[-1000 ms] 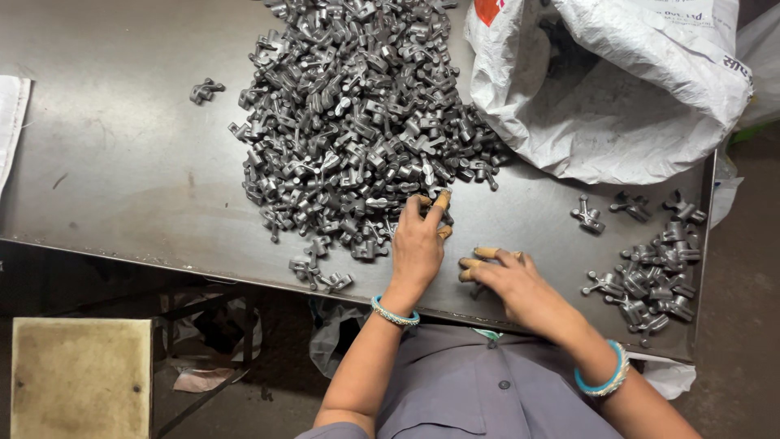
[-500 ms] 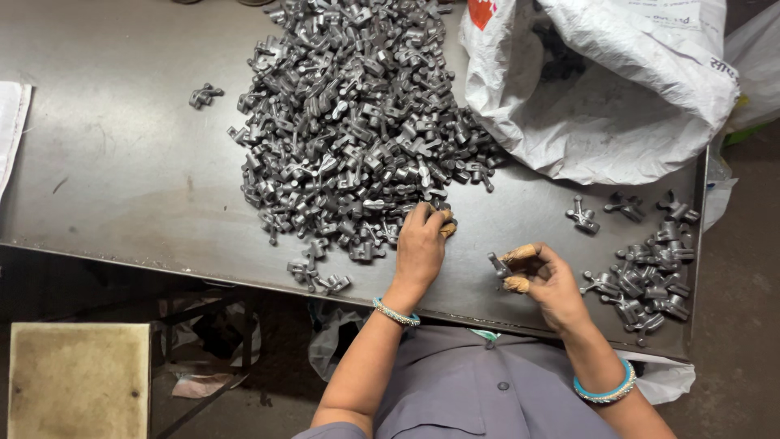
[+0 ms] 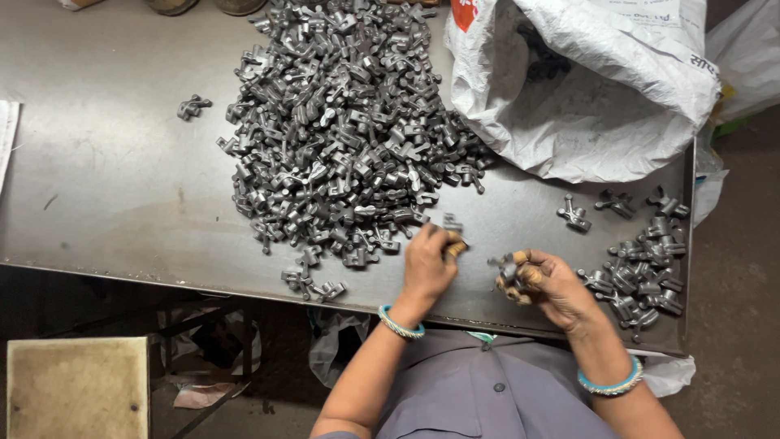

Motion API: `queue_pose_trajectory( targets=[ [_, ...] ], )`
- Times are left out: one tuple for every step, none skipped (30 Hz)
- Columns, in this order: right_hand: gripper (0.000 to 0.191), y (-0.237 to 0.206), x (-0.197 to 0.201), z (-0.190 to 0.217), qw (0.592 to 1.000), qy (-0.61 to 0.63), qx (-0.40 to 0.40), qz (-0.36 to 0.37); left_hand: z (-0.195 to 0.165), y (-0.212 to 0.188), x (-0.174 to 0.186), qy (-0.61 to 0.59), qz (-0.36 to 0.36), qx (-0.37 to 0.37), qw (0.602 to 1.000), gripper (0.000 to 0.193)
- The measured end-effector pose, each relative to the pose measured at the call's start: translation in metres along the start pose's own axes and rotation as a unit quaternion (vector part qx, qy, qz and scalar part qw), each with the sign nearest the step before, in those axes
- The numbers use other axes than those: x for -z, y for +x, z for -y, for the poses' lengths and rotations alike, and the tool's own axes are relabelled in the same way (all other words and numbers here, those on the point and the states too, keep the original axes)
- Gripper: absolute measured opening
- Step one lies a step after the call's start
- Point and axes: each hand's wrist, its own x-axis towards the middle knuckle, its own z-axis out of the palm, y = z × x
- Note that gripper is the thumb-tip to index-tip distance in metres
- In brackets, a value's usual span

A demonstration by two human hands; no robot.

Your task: The person sits at a metal table covered with small metal cast parts and sorts through them, picking up individual pieces, turning them in their hands, and placing selected pieces into a tin can on the table. At one point the person reaches into a white sack of parts and continues sorting pieces on the table.

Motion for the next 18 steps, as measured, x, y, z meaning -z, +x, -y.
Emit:
queue_pose_trajectory(
  targets=[
    [0.042,0.0,-0.002,0.008,0.998,-0.057,-0.01,0.012,-0.002,-0.005,-0.002,-0.017,0.011,0.012,1.0,0.011],
    [0.039,0.002,-0.004,0.019,0.996,-0.093,-0.006,-0.007,-0.003,-0.009,-0.003,-0.046,0.029,0.033,0.998,0.012],
    [0.037,0.003,-0.005,0.033,0.991,-0.129,-0.002,-0.026,-0.004,-0.013,-0.004,-0.075,0.047,0.055,0.995,0.013],
    [0.036,0.002,-0.007,0.047,0.985,-0.165,0.0,-0.046,-0.004,-0.018,-0.004,-0.104,0.065,0.078,0.989,0.013],
    [0.038,0.003,-0.011,0.058,0.993,-0.075,0.085,-0.035,-0.003,-0.021,-0.004,-0.1,0.058,0.068,0.991,0.014],
    [0.043,0.008,-0.018,0.066,0.985,0.015,0.168,-0.022,-0.001,-0.022,-0.003,-0.096,0.05,0.057,0.992,0.015],
    [0.049,0.01,-0.027,0.07,0.963,0.105,0.248,-0.008,0.0,-0.022,-0.001,-0.093,0.043,0.046,0.994,0.016],
    [0.05,0.01,-0.036,0.071,0.964,-0.007,0.267,-0.003,0.002,-0.023,0.001,-0.082,0.031,0.046,0.995,0.017],
    [0.052,0.014,-0.046,0.069,0.952,-0.117,0.283,0.003,0.005,-0.022,0.004,-0.07,0.018,0.043,0.996,0.019],
    [0.053,0.017,-0.053,0.068,0.928,-0.226,0.297,0.008,0.007,-0.02,0.008,-0.057,0.005,0.041,0.998,0.02],
    [0.058,0.022,-0.063,0.062,0.875,-0.376,0.305,-0.014,0.009,-0.019,0.011,-0.063,-0.002,0.049,0.997,0.019],
    [0.063,0.03,-0.075,0.052,0.799,-0.516,0.305,-0.038,0.01,-0.017,0.015,-0.069,-0.009,0.057,0.996,0.019],
    [0.069,0.034,-0.081,0.047,0.703,-0.644,0.297,-0.061,0.012,-0.015,0.018,-0.076,-0.016,0.064,0.995,0.019],
    [0.066,0.035,-0.084,0.043,0.681,-0.66,0.311,-0.06,0.012,-0.013,0.021,-0.072,-0.013,0.081,0.994,0.022],
    [0.064,0.037,-0.087,0.038,0.66,-0.676,0.324,-0.058,0.012,-0.012,0.024,-0.069,-0.011,0.099,0.993,0.025],
    [0.062,0.037,-0.088,0.034,0.638,-0.691,0.336,-0.055,0.012,-0.012,0.026,-0.065,-0.009,0.117,0.991,0.028],
    [0.057,0.036,-0.086,0.032,0.666,-0.673,0.314,-0.065,0.011,-0.012,0.027,-0.076,-0.002,0.122,0.99,0.029],
    [0.052,0.035,-0.083,0.031,0.693,-0.655,0.292,-0.075,0.01,-0.012,0.027,-0.086,0.005,0.126,0.988,0.03]
  ],
)
